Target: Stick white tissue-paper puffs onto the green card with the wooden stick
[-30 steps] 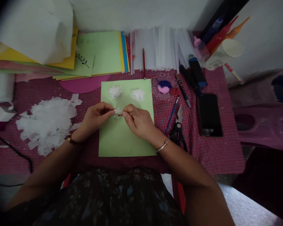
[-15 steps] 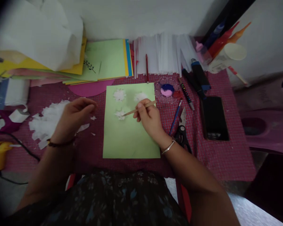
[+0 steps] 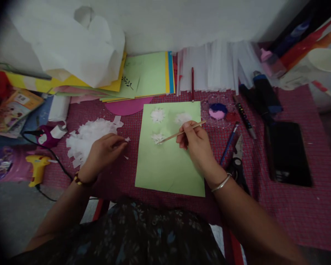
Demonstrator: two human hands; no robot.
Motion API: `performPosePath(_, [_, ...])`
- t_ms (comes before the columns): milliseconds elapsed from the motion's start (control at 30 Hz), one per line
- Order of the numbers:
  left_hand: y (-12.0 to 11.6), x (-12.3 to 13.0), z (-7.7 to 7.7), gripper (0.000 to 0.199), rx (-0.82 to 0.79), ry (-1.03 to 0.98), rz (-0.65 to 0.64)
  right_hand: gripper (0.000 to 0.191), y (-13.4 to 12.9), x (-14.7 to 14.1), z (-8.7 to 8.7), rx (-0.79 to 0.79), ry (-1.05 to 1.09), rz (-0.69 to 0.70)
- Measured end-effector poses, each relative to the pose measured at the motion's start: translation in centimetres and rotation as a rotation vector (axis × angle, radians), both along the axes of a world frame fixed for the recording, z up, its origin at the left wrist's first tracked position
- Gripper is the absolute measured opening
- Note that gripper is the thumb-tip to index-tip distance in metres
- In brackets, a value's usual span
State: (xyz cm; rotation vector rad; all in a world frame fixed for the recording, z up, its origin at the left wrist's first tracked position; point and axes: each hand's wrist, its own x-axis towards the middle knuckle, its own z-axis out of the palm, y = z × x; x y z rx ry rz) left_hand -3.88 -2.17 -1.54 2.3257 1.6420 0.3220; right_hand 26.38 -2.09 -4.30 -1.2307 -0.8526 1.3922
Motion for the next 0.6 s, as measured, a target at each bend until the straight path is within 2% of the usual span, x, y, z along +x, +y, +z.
performPosePath(133, [2.4,-1.4,0.6,0.015,0.183,-0.002,0.129,0.030,-0.2,-0.1,0.1,0.029,-0.056,0.048])
performPosePath(200, [4.3,-2.2,0.4,0.014,0.233,0.078,0.130,0.030,-0.2,-0.1,0.1,0.045,-0.074,0.075])
performPosePath(333, [7.5,-2.4,-0.9,0.024,0.143,0.186,-0.006,0.030,-0.3,-0.2,0.1,0.054,-0.093,0.097])
performPosePath(433, [8.7,-2.1,-1.7,0.026,0.067,0.181,-0.044,0.029,-0.2,-0.1,0.1,0.051,-0.089,0.095])
performPosePath(533, [9.2,-2.2,-1.4,0.012,0.046,0.137,-0.037,0.029,-0.2,-0.1,0.1,0.056,-0.076,0.092])
performPosePath(600, [9.0,-2.2,-0.5,0.008,0.079,0.092,-0.022,0.029,-0.2,-0.1,0.0,0.060,-0.073,0.086])
